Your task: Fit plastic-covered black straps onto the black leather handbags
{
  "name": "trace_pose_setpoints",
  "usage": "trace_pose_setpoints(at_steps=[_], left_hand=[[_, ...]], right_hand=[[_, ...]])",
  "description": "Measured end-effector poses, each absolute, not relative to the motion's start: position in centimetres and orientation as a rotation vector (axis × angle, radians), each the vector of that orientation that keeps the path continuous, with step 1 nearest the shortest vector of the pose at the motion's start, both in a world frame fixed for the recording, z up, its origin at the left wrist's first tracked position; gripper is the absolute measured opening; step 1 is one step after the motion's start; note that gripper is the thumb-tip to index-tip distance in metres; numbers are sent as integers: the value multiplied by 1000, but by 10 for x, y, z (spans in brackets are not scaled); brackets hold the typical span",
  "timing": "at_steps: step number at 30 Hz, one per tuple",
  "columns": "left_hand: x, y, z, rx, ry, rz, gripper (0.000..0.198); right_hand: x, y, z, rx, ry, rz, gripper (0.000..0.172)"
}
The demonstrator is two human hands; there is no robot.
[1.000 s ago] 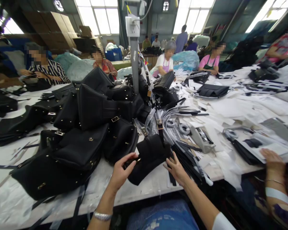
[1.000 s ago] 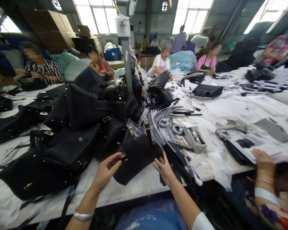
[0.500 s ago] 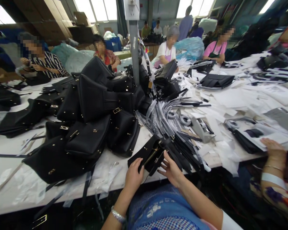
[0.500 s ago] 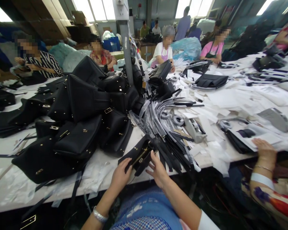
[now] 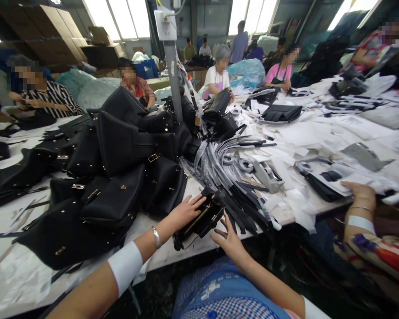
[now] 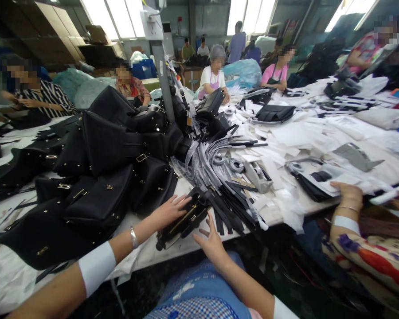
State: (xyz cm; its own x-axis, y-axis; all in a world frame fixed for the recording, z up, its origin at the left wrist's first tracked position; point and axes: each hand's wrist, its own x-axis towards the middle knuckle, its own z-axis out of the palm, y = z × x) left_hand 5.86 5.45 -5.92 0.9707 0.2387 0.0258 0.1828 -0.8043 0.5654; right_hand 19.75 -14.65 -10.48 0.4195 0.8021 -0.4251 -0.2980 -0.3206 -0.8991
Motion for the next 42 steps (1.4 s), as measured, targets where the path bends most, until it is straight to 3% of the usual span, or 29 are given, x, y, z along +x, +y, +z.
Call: trace_pose_setpoints(at_steps=[7, 11, 16, 19, 24, 29, 32, 42], left_hand=[[80, 80, -38, 2671, -115, 18, 32], [82, 81, -7, 2984, -227, 53, 21], [64, 58, 53, 3205, 199, 409, 14], [50, 30, 76, 3149, 377, 620, 13], [52, -11, 31, 3112, 272, 712, 24], [67, -27, -72, 2875, 515, 552, 34], [76, -32, -105, 2764, 662, 426, 35], [124, -31, -50, 2926, 572, 189, 17]], right_hand=[[205, -150, -97, -1378, -356, 1278, 100], [219, -154, -88, -1326, -197, 1231, 96], [260, -153, -69, -1149, -67, 1133, 58], [276, -147, -58, -1158, -80, 1110, 50], [260, -126, -63, -1062, -162, 1219, 55], [246, -105, -127, -1319, -177, 1111, 62], [249, -103, -164, -1498, -252, 1016, 57], [273, -57, -172, -1520, -460, 938, 54]])
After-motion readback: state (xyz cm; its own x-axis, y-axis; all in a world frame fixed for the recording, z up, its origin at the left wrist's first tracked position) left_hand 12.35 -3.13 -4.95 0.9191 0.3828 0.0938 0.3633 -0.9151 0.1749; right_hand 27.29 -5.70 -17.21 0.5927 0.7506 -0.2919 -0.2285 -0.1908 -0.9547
